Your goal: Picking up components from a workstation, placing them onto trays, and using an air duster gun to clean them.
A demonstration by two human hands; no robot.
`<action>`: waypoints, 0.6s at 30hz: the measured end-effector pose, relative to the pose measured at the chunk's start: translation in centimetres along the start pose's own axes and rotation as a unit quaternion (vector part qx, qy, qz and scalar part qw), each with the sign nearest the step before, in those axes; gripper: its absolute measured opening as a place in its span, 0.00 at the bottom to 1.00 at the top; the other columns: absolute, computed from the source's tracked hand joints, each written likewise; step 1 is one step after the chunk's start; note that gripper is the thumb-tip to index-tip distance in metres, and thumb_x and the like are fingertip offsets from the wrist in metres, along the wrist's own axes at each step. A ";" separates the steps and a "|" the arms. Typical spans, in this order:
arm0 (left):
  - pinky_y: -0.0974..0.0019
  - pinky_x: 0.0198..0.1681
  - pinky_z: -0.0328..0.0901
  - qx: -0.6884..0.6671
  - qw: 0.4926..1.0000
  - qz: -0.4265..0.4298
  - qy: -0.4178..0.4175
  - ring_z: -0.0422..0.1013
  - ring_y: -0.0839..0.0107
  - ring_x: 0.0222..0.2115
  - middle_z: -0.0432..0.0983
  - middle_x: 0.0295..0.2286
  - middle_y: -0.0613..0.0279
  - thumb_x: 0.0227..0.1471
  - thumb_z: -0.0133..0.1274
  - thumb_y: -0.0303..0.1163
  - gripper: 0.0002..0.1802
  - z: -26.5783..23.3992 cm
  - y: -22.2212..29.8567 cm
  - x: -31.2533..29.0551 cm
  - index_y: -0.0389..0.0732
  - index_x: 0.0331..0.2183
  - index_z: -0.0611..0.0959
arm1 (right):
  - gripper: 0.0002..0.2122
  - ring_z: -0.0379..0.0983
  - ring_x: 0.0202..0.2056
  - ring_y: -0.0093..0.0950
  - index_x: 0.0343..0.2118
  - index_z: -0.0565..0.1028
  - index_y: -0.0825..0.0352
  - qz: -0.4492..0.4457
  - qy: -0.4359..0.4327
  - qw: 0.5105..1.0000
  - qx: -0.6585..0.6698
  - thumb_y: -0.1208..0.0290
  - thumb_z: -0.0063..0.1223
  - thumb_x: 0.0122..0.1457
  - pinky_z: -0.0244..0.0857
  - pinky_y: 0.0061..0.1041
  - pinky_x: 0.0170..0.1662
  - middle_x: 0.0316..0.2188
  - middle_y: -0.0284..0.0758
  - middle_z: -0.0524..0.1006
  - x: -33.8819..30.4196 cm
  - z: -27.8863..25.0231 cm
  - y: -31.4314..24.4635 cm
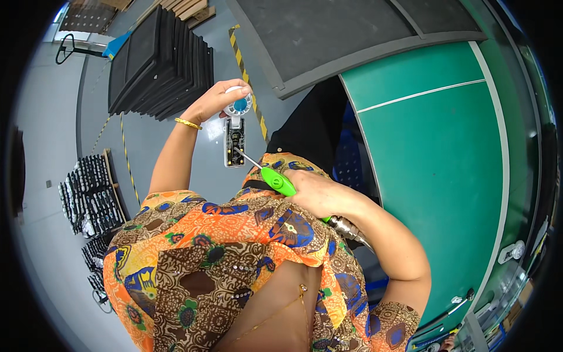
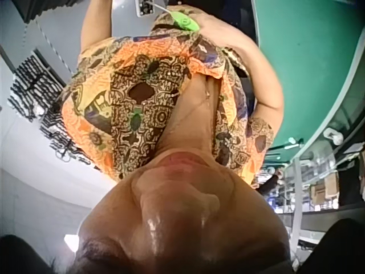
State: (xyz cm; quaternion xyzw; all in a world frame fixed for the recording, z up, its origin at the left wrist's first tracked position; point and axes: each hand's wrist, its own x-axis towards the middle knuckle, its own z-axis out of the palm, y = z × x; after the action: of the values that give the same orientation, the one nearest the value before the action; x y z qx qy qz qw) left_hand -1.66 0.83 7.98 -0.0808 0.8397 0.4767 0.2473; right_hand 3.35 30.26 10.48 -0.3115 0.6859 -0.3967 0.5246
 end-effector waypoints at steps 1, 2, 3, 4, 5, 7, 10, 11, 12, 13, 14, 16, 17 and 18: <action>0.78 0.13 0.55 0.004 1.000 0.002 -0.002 0.63 0.80 0.16 0.68 0.18 0.66 0.45 0.51 0.58 0.29 0.0 -0.1 0.0 0.39 0.33 0.79 | 0.14 0.70 0.38 0.42 0.37 0.68 0.73 0.004 -0.009 1.000 0.004 0.68 0.49 0.52 0.61 0.35 0.42 0.33 0.48 0.74 0.2 -0.1 0.0; 0.78 0.13 0.55 0.004 1.000 -0.001 -0.004 0.63 0.80 0.16 0.68 0.18 0.66 0.45 0.51 0.58 0.29 0.1 -0.2 0.0 0.39 0.33 0.79 | 0.17 0.70 0.39 0.45 0.39 0.67 0.74 0.008 -0.019 1.000 0.010 0.64 0.49 0.53 0.60 0.36 0.43 0.33 0.52 0.72 0.3 -0.1 0.2; 0.78 0.13 0.55 0.010 1.000 0.001 -0.004 0.64 0.80 0.16 0.68 0.18 0.66 0.44 0.51 0.58 0.29 -0.1 0.1 0.1 0.39 0.32 0.79 | 0.17 0.70 0.39 0.45 0.39 0.67 0.74 0.008 -0.016 1.000 0.010 0.64 0.49 0.53 0.60 0.36 0.43 0.33 0.52 0.72 0.6 0.0 0.5; 0.78 0.13 0.55 0.015 1.000 0.002 -0.006 0.64 0.80 0.16 0.68 0.18 0.66 0.44 0.51 0.58 0.29 -0.2 0.3 0.3 0.39 0.32 0.78 | 0.17 0.70 0.39 0.45 0.40 0.67 0.75 -0.007 -0.012 1.000 0.002 0.64 0.48 0.53 0.61 0.36 0.43 0.34 0.52 0.72 1.0 0.1 1.1; 0.78 0.13 0.55 0.016 1.000 0.003 -0.009 0.64 0.80 0.16 0.68 0.18 0.66 0.44 0.51 0.58 0.29 -0.3 0.3 0.5 0.39 0.32 0.78 | 0.18 0.70 0.39 0.45 0.40 0.67 0.75 -0.022 -0.009 1.000 -0.005 0.64 0.48 0.53 0.61 0.35 0.43 0.34 0.52 0.72 1.3 0.2 1.5; 0.78 0.14 0.55 0.028 0.999 -0.002 -0.020 0.64 0.80 0.16 0.69 0.19 0.65 0.44 0.51 0.59 0.29 -0.5 0.6 0.8 0.40 0.32 0.78 | 0.17 0.71 0.39 0.39 0.41 0.68 0.74 -0.007 0.000 1.000 0.001 0.66 0.49 0.53 0.62 0.33 0.43 0.36 0.47 0.73 1.2 -0.5 0.5; 0.76 0.14 0.57 0.050 0.998 0.025 -0.037 0.65 0.80 0.19 0.70 0.22 0.66 0.46 0.50 0.58 0.29 -1.0 1.9 0.7 0.39 0.34 0.78 | 0.19 0.70 0.41 0.28 0.47 0.68 0.71 -0.064 -0.001 0.991 0.118 0.63 0.48 0.57 0.66 0.26 0.42 0.42 0.39 0.72 2.1 0.4 1.8; 0.76 0.14 0.57 0.059 0.996 0.053 -0.038 0.65 0.80 0.20 0.70 0.23 0.67 0.47 0.50 0.57 0.29 -0.8 2.6 1.1 0.38 0.34 0.78 | 0.20 0.69 0.42 0.27 0.48 0.68 0.70 -0.103 -0.019 0.982 0.158 0.60 0.46 0.58 0.67 0.24 0.42 0.43 0.38 0.71 2.5 0.9 2.4; 0.74 0.26 0.61 0.079 0.994 0.064 -0.050 0.63 0.80 0.27 0.68 0.25 0.69 0.51 0.50 0.50 0.21 -1.2 1.7 1.4 0.39 0.31 0.76 | 0.21 0.68 0.44 0.25 0.49 0.68 0.69 -0.137 -0.031 0.973 0.182 0.58 0.45 0.60 0.67 0.22 0.43 0.44 0.37 0.71 3.4 1.3 3.0; 0.75 0.21 0.61 0.088 0.991 0.082 -0.051 0.66 0.81 0.25 0.71 0.26 0.68 0.47 0.53 0.52 0.25 -2.0 0.1 2.3 0.38 0.36 0.78 | 0.22 0.67 0.45 0.24 0.50 0.68 0.69 -0.148 -0.026 0.968 0.198 0.56 0.44 0.61 0.68 0.21 0.43 0.45 0.36 0.70 4.3 1.7 3.8; 0.73 0.29 0.62 0.096 0.988 0.117 -0.032 0.65 0.80 0.28 0.70 0.26 0.68 0.48 0.53 0.49 0.23 -2.8 0.4 2.1 0.38 0.36 0.78 | 0.19 0.67 0.39 0.26 0.44 0.69 0.70 -0.134 0.002 0.974 0.181 0.59 0.46 0.56 0.66 0.25 0.39 0.38 0.37 0.71 3.8 0.9 3.4; 0.73 0.32 0.61 -0.006 0.996 0.078 0.032 0.65 0.79 0.28 0.70 0.27 0.68 0.50 0.50 0.43 0.17 -4.3 3.7 0.2 0.37 0.33 0.77 | 0.13 0.68 0.25 0.29 0.30 0.71 0.72 -0.095 0.065 0.983 0.143 0.66 0.51 0.46 0.63 0.32 0.32 0.23 0.41 0.74 2.2 -0.9 2.6; 0.74 0.31 0.60 -0.029 0.991 0.104 0.081 0.65 0.80 0.28 0.70 0.26 0.69 0.50 0.47 0.41 0.16 -5.9 4.7 -0.4 0.37 0.32 0.77 | 0.17 0.70 0.31 0.29 0.34 0.70 0.73 -0.050 0.039 0.988 0.139 0.68 0.56 0.44 0.64 0.28 0.36 0.28 0.41 0.75 1.3 -1.9 1.3; 0.74 0.30 0.60 0.023 0.981 0.152 0.120 0.65 0.80 0.27 0.69 0.25 0.69 0.50 0.46 0.41 0.16 -7.7 7.4 -1.5 0.37 0.31 0.77 | 0.15 0.71 0.31 0.29 0.32 0.71 0.73 -0.038 0.052 0.985 0.158 0.68 0.56 0.43 0.65 0.28 0.36 0.27 0.40 0.76 1.0 -2.0 0.7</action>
State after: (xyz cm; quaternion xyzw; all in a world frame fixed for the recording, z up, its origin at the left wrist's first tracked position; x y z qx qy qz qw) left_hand -5.72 -1.90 17.60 -0.0031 0.8764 0.4763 0.0711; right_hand 1.13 30.24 9.68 -0.2295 0.6288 -0.5353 0.5153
